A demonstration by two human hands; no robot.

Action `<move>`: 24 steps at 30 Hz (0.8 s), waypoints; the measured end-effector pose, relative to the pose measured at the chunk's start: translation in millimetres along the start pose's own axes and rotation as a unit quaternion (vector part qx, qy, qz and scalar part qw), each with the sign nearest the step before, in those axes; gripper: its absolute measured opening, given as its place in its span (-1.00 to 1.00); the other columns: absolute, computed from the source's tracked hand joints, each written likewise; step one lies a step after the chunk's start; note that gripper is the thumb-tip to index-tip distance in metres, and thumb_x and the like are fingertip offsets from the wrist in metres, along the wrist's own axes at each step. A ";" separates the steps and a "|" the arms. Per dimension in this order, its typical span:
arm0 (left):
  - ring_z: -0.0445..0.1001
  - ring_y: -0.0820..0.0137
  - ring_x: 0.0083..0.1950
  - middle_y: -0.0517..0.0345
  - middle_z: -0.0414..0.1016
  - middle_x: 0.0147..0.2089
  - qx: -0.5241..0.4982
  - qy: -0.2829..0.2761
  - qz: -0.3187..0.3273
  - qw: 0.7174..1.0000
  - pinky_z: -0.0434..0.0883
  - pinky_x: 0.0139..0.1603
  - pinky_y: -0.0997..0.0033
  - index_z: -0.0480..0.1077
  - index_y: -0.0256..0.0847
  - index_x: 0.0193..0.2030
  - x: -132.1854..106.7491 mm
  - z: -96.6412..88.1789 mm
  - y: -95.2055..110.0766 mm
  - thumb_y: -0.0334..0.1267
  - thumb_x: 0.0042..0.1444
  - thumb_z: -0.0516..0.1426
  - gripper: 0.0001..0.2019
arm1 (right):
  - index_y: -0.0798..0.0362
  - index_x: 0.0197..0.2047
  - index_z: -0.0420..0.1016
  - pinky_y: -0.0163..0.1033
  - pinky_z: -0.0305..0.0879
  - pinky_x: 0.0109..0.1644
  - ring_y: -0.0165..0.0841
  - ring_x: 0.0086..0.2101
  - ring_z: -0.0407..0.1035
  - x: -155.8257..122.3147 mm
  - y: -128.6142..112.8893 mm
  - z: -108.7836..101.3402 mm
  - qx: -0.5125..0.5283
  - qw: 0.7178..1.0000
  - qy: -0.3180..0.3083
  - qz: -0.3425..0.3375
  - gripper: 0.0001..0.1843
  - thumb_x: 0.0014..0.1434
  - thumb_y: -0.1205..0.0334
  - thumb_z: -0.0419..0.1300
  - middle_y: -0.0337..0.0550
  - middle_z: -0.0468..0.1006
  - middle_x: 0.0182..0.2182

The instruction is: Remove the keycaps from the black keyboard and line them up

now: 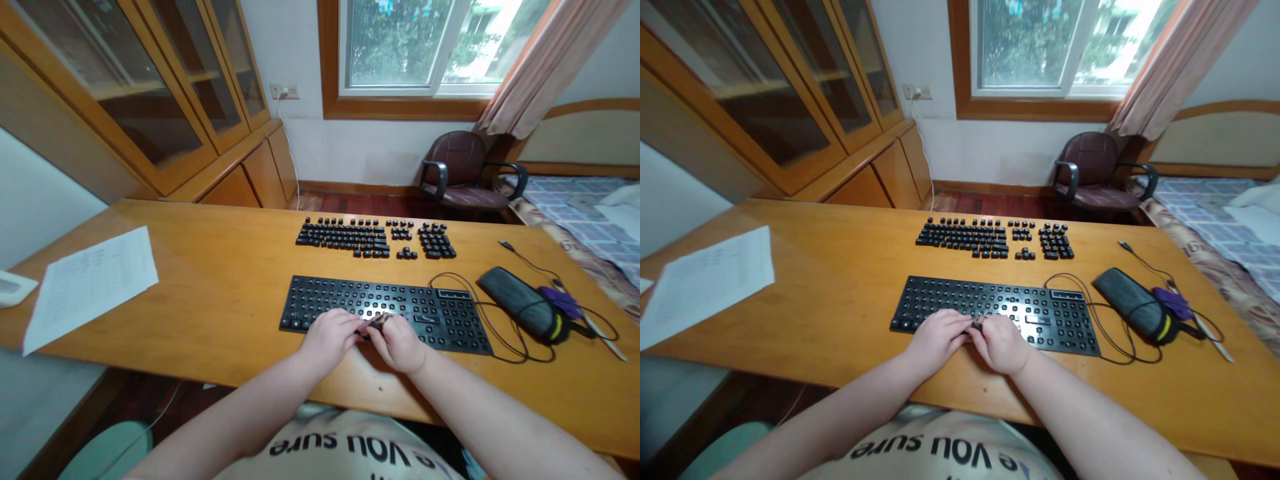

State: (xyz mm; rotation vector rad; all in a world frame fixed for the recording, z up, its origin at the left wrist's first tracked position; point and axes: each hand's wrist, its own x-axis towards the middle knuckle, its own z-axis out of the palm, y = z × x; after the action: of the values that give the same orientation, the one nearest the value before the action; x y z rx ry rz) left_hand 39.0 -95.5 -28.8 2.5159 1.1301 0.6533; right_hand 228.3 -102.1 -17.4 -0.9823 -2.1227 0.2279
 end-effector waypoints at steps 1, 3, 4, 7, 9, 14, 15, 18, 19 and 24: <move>0.42 0.32 -0.07 0.13 0.54 -0.08 0.002 0.003 0.003 1.000 0.38 -0.03 0.27 0.45 -0.14 -0.06 0.1 0.0 -0.3 -0.18 0.10 0.15 -0.74 | 0.07 -0.38 0.40 -0.25 0.35 -0.39 -0.32 -0.49 0.44 0.8 0.7 -0.6 0.004 0.999 0.000 0.032 -0.79 0.23 0.27 -0.01 -0.10 0.52 -0.52; 0.42 0.30 -0.06 0.12 0.53 -0.08 0.011 0.003 0.004 1.000 0.38 -0.02 0.25 0.45 -0.14 -0.07 0.1 -0.4 -0.4 -0.14 0.10 0.15 -0.73 | 0.06 -0.41 0.38 -0.26 0.33 -0.44 -0.34 -0.53 0.42 3.6 3.3 -2.8 0.044 0.989 0.014 0.138 -0.78 0.22 0.21 0.01 -0.13 0.49 -0.55; 0.42 0.29 -0.05 0.11 0.53 -0.07 0.015 0.002 0.001 1.000 0.37 -0.02 0.24 0.45 -0.15 -0.07 0.0 -0.7 -0.2 -0.13 0.10 0.15 -0.72 | 0.06 -0.38 0.38 -0.28 0.33 -0.47 -0.36 -0.55 0.41 5.2 4.8 -4.1 0.082 0.977 0.020 0.196 -0.79 0.22 0.19 0.02 -0.14 0.49 -0.53; 0.41 0.30 -0.03 0.09 0.52 -0.07 0.020 -0.007 -0.004 1.000 0.36 0.00 0.22 0.46 -0.13 -0.08 -0.2 -1.7 0.6 -0.12 0.11 0.13 -0.74 | 0.05 -0.23 0.34 -0.33 0.33 -0.53 -0.43 -0.61 0.39 8.2 8.1 -6.9 0.211 0.928 0.008 0.307 -0.85 0.17 0.16 0.06 -0.19 0.49 -0.48; 0.40 0.29 -0.03 0.09 0.52 -0.07 0.018 -0.012 -0.006 1.000 0.35 0.01 0.21 0.46 -0.13 -0.09 -0.2 -2.3 1.2 -0.12 0.11 0.14 -0.74 | 0.03 -0.23 0.29 -0.35 0.35 -0.54 -0.42 -0.61 0.42 8.9 8.5 -7.0 0.270 0.898 -0.011 0.348 -0.85 0.13 0.18 0.11 -0.25 0.48 -0.53; 0.40 0.28 -0.02 0.09 0.51 -0.07 0.003 -0.022 -0.028 0.999 0.34 0.02 0.20 0.42 -0.17 -0.11 0.4 -3.7 2.7 -0.15 0.06 0.18 -0.73 | 0.00 -0.27 0.15 -0.37 0.36 -0.59 -0.40 -0.63 0.44 12.3 5.4 -4.1 0.366 0.825 -0.032 0.431 -0.78 0.06 0.20 0.15 -0.34 0.47 -0.60; 0.40 0.28 -0.02 0.09 0.51 -0.07 0.000 -0.025 -0.033 0.999 0.34 0.02 0.20 0.41 -0.17 -0.11 0.4 -3.8 2.9 -0.16 0.05 0.19 -0.73 | 0.00 -0.27 0.14 -0.38 0.36 -0.60 -0.40 -0.64 0.44 13.6 4.6 -4.0 0.382 0.810 -0.036 0.444 -0.77 0.06 0.18 0.14 -0.35 0.47 -0.61; 0.39 0.28 -0.01 0.11 0.50 -0.07 -0.007 -0.032 -0.041 0.999 0.34 0.03 0.20 0.40 -0.17 -0.12 0.3 -3.9 3.3 -0.16 0.04 0.20 -0.74 | 0.00 -0.29 0.11 -0.38 0.37 -0.63 -0.39 -0.64 0.45 18.0 2.3 -5.1 0.416 0.764 -0.037 0.491 -0.75 0.08 0.14 0.14 -0.34 0.47 -0.62; 0.39 0.28 -0.01 0.11 0.50 -0.07 -0.008 -0.032 -0.042 0.999 0.33 0.03 0.20 0.40 -0.17 -0.13 0.3 -3.9 3.4 -0.16 0.04 0.20 -0.74 | 0.00 -0.30 0.10 -0.38 0.37 -0.63 -0.39 -0.65 0.45 19.4 1.7 -5.8 0.423 0.750 -0.033 0.507 -0.75 0.08 0.15 0.14 -0.34 0.48 -0.63; 0.39 0.27 -0.01 0.10 0.50 -0.08 -0.008 -0.035 -0.048 0.998 0.33 0.03 0.20 0.40 -0.17 -0.14 0.8 -4.2 4.3 -0.18 0.03 0.21 -0.74 | 0.01 -0.30 0.11 -0.37 0.42 -0.61 -0.38 -0.63 0.47 24.4 -0.6 -9.9 0.438 0.701 -0.027 0.562 -0.80 0.10 0.24 0.13 -0.30 0.49 -0.63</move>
State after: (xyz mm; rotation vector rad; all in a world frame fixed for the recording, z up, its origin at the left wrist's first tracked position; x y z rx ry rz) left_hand 39.9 -97.2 -23.1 2.4340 1.2083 0.5412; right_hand 225.1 -86.6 3.7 -1.4585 -0.8697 1.6829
